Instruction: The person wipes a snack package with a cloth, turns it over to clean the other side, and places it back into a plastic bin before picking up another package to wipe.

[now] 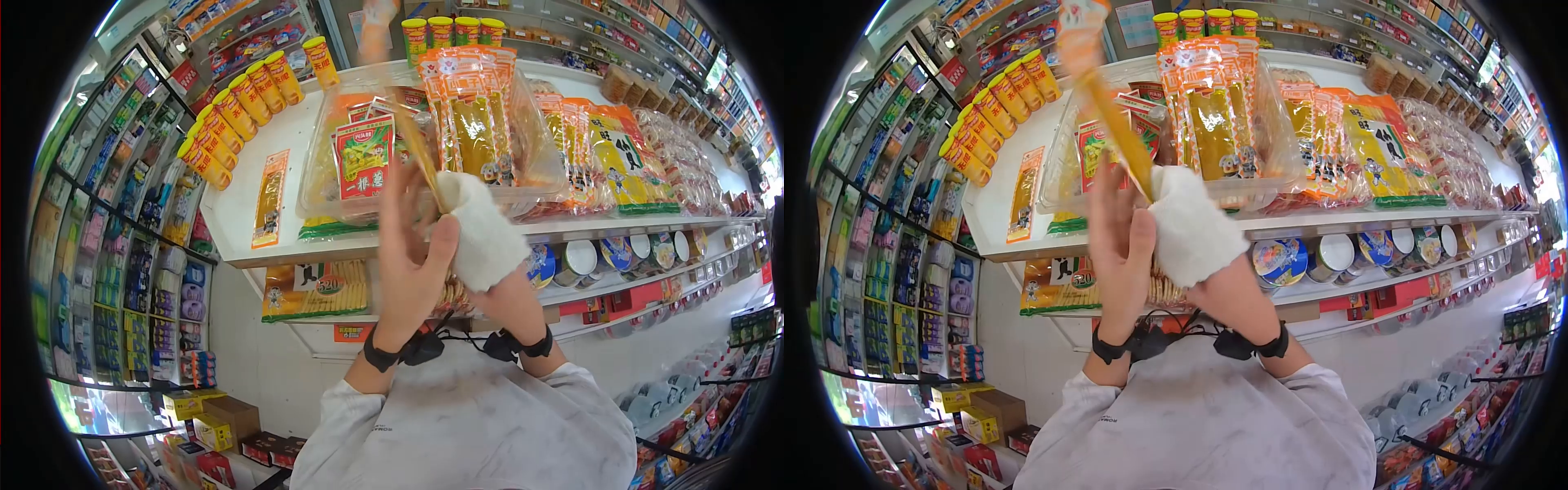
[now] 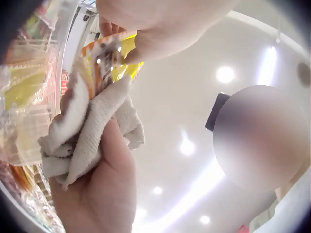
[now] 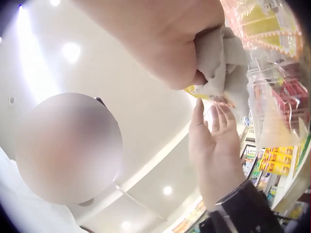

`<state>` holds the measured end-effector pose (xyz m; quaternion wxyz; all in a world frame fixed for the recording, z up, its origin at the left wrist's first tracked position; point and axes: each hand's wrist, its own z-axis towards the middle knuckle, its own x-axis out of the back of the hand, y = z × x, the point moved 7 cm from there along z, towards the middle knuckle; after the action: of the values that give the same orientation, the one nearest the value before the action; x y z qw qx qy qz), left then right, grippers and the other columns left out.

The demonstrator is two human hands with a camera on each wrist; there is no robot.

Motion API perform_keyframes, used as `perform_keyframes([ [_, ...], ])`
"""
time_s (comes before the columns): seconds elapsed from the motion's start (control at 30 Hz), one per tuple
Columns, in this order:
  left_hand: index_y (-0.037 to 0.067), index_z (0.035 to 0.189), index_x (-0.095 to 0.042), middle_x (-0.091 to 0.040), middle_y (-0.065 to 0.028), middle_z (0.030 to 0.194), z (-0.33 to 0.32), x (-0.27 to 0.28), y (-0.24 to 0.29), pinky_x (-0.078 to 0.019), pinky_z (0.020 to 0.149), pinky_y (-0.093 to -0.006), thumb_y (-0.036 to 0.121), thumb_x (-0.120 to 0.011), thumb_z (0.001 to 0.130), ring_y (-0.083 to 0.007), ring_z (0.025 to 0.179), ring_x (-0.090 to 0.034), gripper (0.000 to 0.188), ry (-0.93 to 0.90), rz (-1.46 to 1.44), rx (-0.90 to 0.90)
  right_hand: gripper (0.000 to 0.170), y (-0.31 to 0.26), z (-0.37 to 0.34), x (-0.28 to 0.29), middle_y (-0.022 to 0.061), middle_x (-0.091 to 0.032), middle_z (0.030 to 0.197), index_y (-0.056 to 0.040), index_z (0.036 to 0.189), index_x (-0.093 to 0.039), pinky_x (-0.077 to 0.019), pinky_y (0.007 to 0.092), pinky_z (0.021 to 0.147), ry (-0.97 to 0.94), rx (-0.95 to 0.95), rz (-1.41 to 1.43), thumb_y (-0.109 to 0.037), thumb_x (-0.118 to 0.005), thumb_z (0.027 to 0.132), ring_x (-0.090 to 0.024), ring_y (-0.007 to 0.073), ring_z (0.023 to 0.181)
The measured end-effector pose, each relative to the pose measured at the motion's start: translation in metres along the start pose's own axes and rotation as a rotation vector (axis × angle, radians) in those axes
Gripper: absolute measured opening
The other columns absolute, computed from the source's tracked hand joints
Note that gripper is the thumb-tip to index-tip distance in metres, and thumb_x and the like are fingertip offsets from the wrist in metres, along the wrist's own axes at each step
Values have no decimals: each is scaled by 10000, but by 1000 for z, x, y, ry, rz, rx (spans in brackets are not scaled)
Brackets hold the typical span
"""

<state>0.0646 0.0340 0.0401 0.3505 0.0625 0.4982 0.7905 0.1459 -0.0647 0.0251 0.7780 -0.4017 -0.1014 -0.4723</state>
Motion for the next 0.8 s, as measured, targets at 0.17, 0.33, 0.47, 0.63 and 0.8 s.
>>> perform_keyframes([
  [0.17,-61,1456,-275,-490,-139,1345,-5,14,-24,-424,950,-249,155,-546,997,-134,1149,-511,575,52,-52,163,446,-7,-2,-6,174,-571,1282,-10,1262,-544,-419,408,1007,-45,39,210,-23,-624,823,-545,353,1198],
  [0.33,-32,1355,-423,-632,-82,1131,-3,25,-27,-515,823,-255,113,-538,994,-101,975,-617,405,168,-209,235,308,39,-25,29,53,-632,1129,-11,1209,-557,-488,269,853,524,-552,755,-116,-636,930,-607,130,1003],
  [0.47,-21,1267,-511,-641,-31,1074,-14,0,-37,-496,728,-205,76,-563,976,-40,866,-592,311,-209,-39,432,290,42,-22,9,49,-649,1097,9,1200,-569,-505,254,811,145,-669,844,-100,-632,939,-619,97,962],
  [0.63,-29,1243,-543,-610,-57,1137,-29,-4,-39,-464,892,-253,-10,-550,957,-97,1043,-556,288,-409,5,420,305,52,-15,31,37,-675,1043,-10,1154,-599,-535,259,791,437,-572,978,-89,-706,879,-643,98,922],
  [0.8,-28,1212,-563,-637,-47,1078,-40,14,-55,-483,808,-239,8,-552,960,-92,932,-584,255,-547,107,472,330,58,-6,75,71,-680,1047,-12,1185,-581,-550,268,771,578,-573,942,-60,-684,875,-675,127,873],
])
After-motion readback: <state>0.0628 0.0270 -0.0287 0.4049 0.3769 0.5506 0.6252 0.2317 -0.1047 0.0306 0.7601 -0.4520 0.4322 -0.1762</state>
